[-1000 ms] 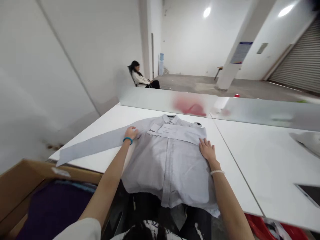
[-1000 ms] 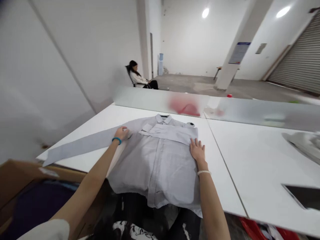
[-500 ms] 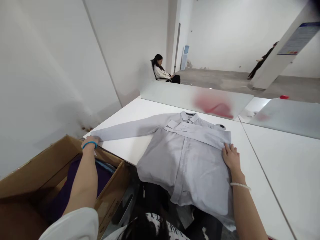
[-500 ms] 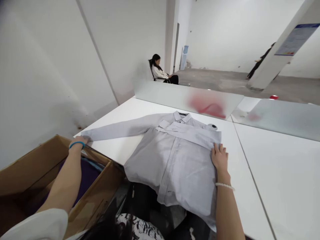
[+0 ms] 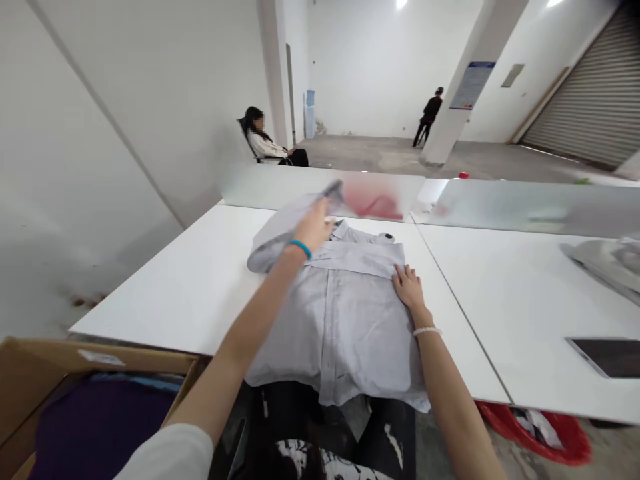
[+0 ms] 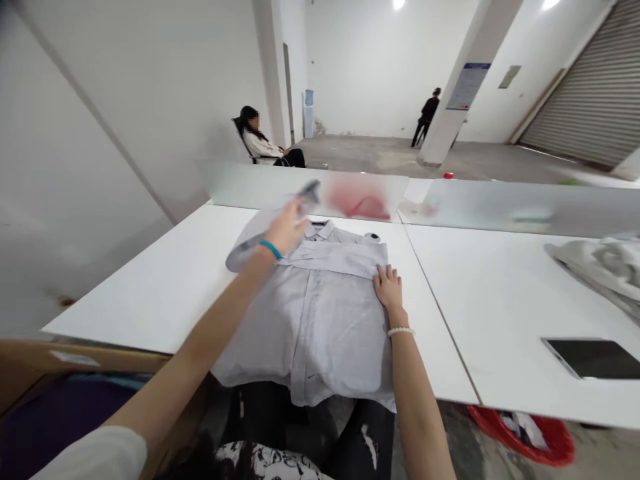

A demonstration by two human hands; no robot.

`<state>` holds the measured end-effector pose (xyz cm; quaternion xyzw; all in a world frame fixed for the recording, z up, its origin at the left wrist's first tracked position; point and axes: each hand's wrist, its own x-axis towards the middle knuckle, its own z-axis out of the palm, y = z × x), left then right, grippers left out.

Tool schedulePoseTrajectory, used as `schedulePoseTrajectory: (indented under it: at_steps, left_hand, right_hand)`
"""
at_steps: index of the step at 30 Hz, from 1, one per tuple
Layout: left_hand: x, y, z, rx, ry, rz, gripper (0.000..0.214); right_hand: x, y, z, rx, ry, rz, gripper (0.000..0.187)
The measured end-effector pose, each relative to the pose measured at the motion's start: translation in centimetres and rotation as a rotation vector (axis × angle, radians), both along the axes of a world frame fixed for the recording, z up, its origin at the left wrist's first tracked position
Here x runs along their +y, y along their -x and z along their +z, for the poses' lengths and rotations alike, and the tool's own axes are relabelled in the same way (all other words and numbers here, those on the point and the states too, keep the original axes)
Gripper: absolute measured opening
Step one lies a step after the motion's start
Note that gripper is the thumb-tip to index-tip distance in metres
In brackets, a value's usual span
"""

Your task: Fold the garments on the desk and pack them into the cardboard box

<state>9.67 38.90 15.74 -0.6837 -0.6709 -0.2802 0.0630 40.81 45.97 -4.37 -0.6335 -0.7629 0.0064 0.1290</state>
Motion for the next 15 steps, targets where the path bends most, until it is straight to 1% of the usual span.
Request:
schedulePoseTrajectory:
  at_steps: [1, 2, 3, 4, 5, 6, 7, 9, 12, 13, 15]
  left_hand:
    - [0.4, -3.1, -1.7, 0.033, 0.028, -0.134, 0.039]
    - [0.4, -5.6, -3.5, 0.058, 0.052, -0.240, 0.036]
    - [0.1, -7.3, -5.3, 0.077, 0.076, -0.316, 0.033]
    - [-0.3, -8.1, -7.1, 0.086, 0.095, -0.350, 0.030]
    - [-0.7, -8.2, -8.7, 0.088, 0.113, -0.354, 0.029]
    - [-1.1, -7.5, -10.2, 0.086, 0.128, -0.329, 0.028]
    - [-1.3, -6.3, -11.4, 0.080, 0.139, -0.281, 0.028]
    - [-1.7, -3.0, -13.3, 0.066, 0.155, -0.156, 0.028]
    - [-2.3, 2.1, -15.2, 0.059, 0.183, 0.029, 0.025]
    - [-2.7, 3.4, -15.6, 0.061, 0.195, 0.076, 0.024]
    - [-3.5, 5.3, -16.5, 0.065, 0.211, 0.141, 0.024]
  right_hand:
    - [0.0, 0.0, 0.1, -0.009, -0.002, 0.000, 0.052]
    - [0.0, 0.0, 0.1, -0.020, -0.001, -0.001, 0.052]
    - [-0.1, 0.1, 0.2, -0.032, 0.002, -0.002, 0.051]
    - [-0.1, 0.1, 0.2, -0.041, 0.006, -0.002, 0.051]
    - [-0.1, 0.2, 0.3, -0.048, 0.009, 0.000, 0.051]
    - [-0.1, 0.2, 0.3, -0.052, 0.011, 0.001, 0.050]
    - [-0.1, 0.2, 0.4, -0.052, 0.013, 0.001, 0.051]
    - [0.0, 0.3, 0.4, -0.049, 0.016, 0.001, 0.051]
    - [0.0, 0.3, 0.4, -0.031, 0.016, -0.001, 0.050]
    - [-0.1, 0.3, 0.4, -0.018, 0.015, -0.003, 0.050]
    - [-0.2, 0.3, 0.3, 0.013, 0.007, -0.006, 0.050]
